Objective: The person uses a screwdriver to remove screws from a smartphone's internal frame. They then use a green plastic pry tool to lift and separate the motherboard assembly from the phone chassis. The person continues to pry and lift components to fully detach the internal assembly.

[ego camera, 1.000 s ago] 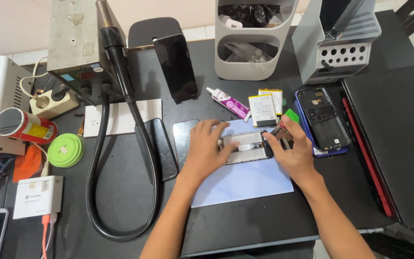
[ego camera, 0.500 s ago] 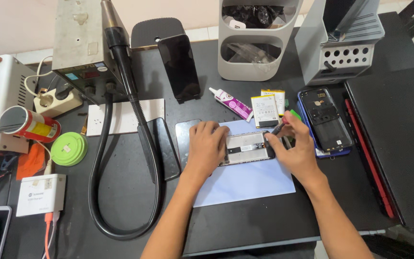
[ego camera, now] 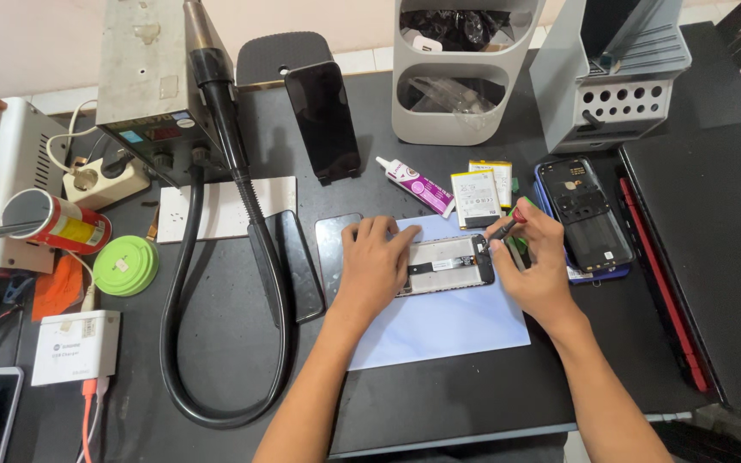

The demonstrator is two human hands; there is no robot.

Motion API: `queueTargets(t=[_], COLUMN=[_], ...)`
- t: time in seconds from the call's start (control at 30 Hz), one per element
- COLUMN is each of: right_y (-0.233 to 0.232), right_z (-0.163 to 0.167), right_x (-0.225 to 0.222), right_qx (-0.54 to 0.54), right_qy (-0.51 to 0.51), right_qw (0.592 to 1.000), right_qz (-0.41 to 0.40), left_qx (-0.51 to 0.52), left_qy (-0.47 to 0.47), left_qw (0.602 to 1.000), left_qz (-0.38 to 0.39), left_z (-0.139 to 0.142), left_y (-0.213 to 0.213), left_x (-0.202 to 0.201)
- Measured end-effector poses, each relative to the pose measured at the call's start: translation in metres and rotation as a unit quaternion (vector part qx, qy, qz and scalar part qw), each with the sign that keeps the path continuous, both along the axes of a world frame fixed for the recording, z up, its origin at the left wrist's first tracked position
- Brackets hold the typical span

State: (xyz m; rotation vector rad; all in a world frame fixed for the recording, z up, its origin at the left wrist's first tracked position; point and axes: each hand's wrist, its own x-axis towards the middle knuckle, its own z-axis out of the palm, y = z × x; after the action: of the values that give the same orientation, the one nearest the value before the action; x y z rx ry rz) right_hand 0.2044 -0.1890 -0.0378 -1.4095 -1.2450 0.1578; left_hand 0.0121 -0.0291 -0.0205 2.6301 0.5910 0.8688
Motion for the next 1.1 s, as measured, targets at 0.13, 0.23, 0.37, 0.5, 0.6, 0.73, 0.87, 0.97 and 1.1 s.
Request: queueTargets(t=[0.13, 0.23, 0.37, 0.5, 0.6, 0.73, 0.87, 0.97, 1.1], right_y=[0.001, 0.004, 0.002, 0.002, 0.003, -0.001, -0.002, 0.001, -0.001], right_z=[-0.001, -0.002, -0.001, -0.001, -0.001, -0.001, 0.001, 0.002, 0.003], right_x=[-0.001, -0.002, -0.001, -0.002, -0.002, -0.002, -0.001, -0.002, -0.001], right_qx=[0.005, 0.01, 0.006, 0.001, 0.011, -0.016, -0.015, -0.01, -0.017], right_qy=[-0.041, -0.059, 0.001, -0.145, -0.016, -0.017, 0.037, -0.02, 0.102], right_qw=[0.999, 0.997, 1.0, 0.986, 1.0, 0.999, 0.999, 0.998, 0.994], right_qz=[-0.028, -0.059, -0.005, -0.08, 0.005, -0.024, -0.004, -0.051, 0.035], left_qx=[-0.015, -0.02, -0.012, -0.01, 0.001, 0.0, -0.014, -0.012, -0.009], left_qy=[-0.007, -0.017, -0.015, -0.013, -0.009, -0.03, -0.033, -0.024, -0.014], left_qw=[1.0, 1.0, 1.0, 1.0, 1.0, 0.999, 0.996, 0.994, 0.994], left_qz=[0.008, 0.016, 0.018, 0.015, 0.016, -0.012, -0.076, -0.103, -0.108], left_z=[0.0, 0.0, 0.0, -0.001, -0.001, -0.001, -0.003, -0.004, -0.004], left_y=[0.0, -0.001, 0.0, 0.0, -0.001, -0.014, -0.04, -0.051, -0.053], left_x=[0.001, 0.002, 0.002, 0.002, 0.003, 0.006, 0.016, 0.021, 0.024])
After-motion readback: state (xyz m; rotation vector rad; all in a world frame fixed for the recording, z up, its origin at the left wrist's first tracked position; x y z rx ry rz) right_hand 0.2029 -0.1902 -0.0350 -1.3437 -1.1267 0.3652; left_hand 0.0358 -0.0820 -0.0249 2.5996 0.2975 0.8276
